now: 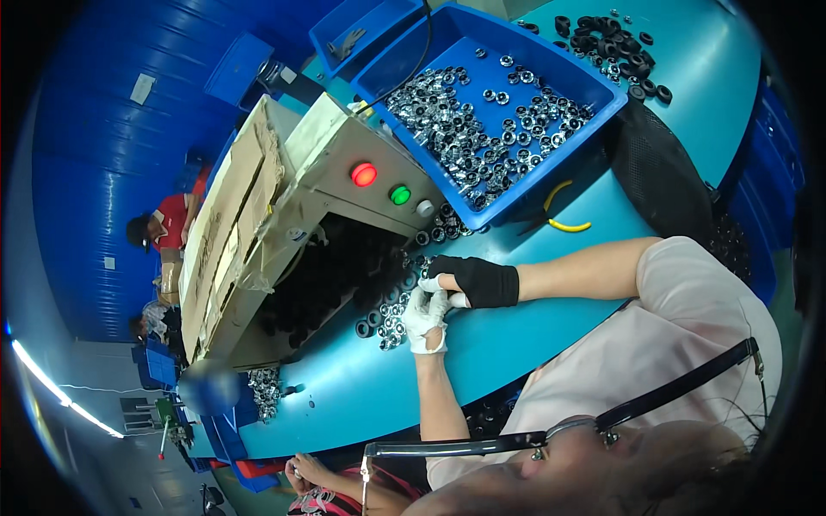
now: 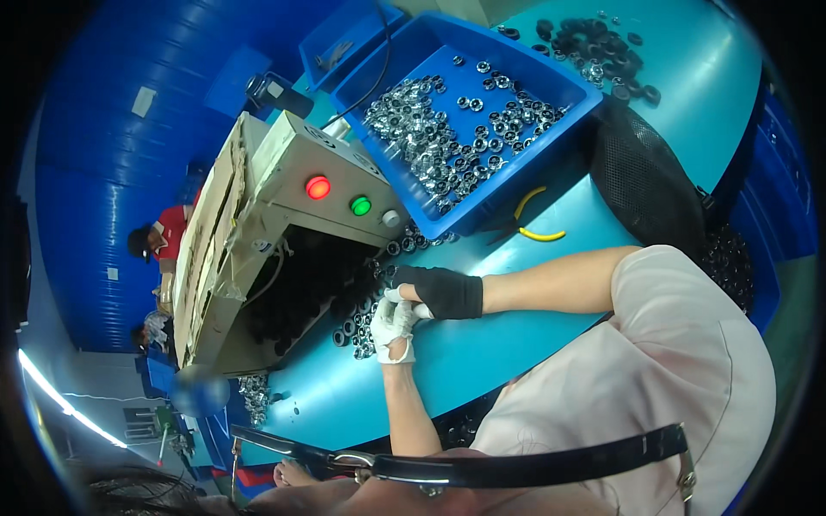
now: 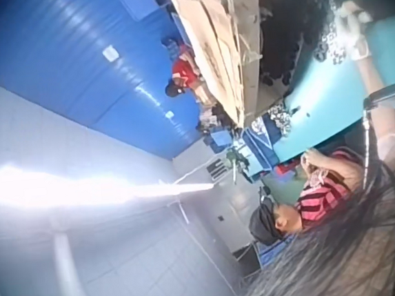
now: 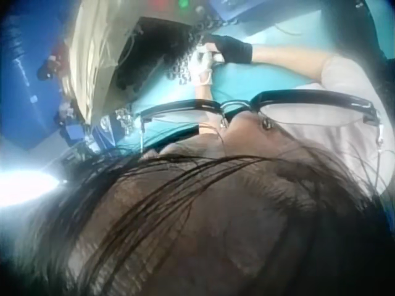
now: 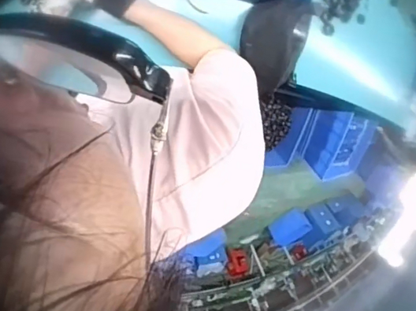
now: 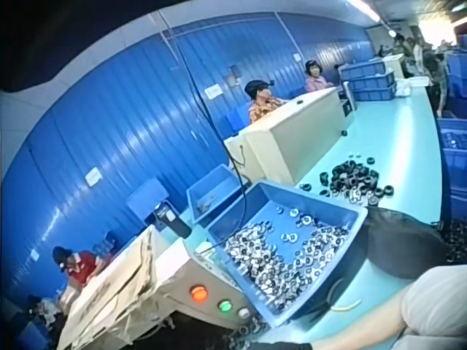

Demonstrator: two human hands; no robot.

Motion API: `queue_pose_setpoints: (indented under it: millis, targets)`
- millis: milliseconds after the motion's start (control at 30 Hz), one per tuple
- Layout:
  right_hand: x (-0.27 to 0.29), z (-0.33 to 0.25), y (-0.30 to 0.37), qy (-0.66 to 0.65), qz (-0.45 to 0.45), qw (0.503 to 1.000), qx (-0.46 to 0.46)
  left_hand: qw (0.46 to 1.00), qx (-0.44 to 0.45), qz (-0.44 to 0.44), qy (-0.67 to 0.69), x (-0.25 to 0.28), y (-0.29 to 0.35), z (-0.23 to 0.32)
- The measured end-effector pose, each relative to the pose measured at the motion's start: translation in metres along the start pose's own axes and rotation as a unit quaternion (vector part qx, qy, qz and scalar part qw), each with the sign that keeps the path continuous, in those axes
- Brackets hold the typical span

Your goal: The worker is assembling small mechanical parts, combining metal bearings and plastic components at a factory workstation.

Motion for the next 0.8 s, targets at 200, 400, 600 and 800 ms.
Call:
queue_pose_setpoints:
  millis: [200,400,600,800]
  targets:
    - [-0.009,0.019,-0.006,-0.102,0.014,0.994,-0.033,0.998,-0.046,0.003,-0.042,0.014,-0.008,-0.009]
    - [-0.002,0.020,-0.005,-0.028,0.021,0.999,-0.039,0.991,-0.131,0.013,-0.038,-0.001,-0.002,0.005]
    - [-0.002,0.027,-0.002,-0.016,0.032,0.997,-0.063,0.988,-0.129,0.062,-0.064,-0.017,0.011,0.023]
    - [-0.002,0.027,-0.009,-0.044,0.023,0.994,-0.093,0.980,-0.158,0.081,-0.095,-0.006,0.001,0.004]
Point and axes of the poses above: each hand's wrist, its own y-axis away from the middle knuckle, its own x-axis out of the back of the hand, z = x × y, the point moved 5 cm from there along -y, towards the middle knuckle, and after that the axes turned 4 degrees about -y, right-handed, at the moved point
